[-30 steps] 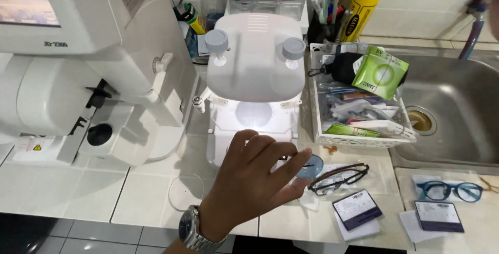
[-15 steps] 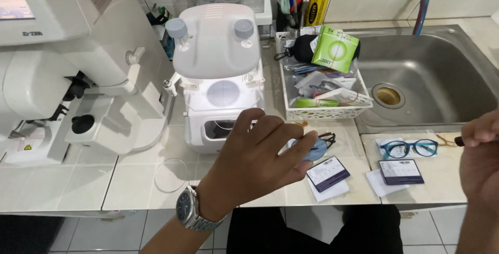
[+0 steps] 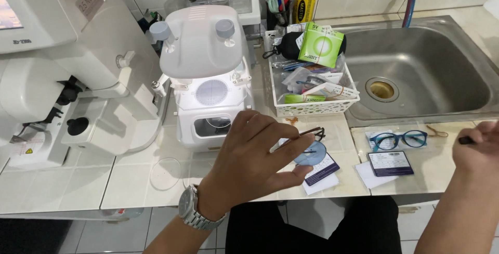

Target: Trimming protective film from an optical lens with scissors and marking it with a pen for alignment.

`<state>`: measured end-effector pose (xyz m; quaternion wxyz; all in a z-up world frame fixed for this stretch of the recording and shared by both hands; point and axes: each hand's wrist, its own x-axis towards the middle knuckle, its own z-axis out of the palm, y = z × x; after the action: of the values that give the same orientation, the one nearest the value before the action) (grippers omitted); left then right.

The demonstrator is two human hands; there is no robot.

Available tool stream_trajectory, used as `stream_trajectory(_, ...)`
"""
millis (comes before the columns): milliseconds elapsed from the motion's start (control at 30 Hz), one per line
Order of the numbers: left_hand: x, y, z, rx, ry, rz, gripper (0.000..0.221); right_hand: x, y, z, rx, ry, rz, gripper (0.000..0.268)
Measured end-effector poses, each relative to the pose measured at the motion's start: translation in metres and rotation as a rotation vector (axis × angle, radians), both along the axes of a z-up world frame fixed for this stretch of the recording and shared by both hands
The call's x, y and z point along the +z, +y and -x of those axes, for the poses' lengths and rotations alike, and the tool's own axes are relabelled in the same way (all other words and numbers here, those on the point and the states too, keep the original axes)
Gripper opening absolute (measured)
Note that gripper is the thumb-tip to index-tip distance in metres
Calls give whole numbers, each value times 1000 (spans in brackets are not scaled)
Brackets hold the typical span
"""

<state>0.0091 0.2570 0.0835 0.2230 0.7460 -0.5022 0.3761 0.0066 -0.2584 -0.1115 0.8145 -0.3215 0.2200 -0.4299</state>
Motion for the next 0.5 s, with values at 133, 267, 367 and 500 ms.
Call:
stream_trajectory(133,-23,-9,8,-273,774,361,46,62,94,19,78,-38,-488,16)
stream_trajectory(267,-82,-33,-7,-890,1418,913,37,122,218,35,194,45,-186,31)
stream_trajectory(367,-102,-49,-3,-1347,1885,1272,58,125,275,56,424,-180,253,8)
stream_trajectory(500,-102,-59,-1,-1512,1890,1327,50,132,313,64,342,-260,881,28)
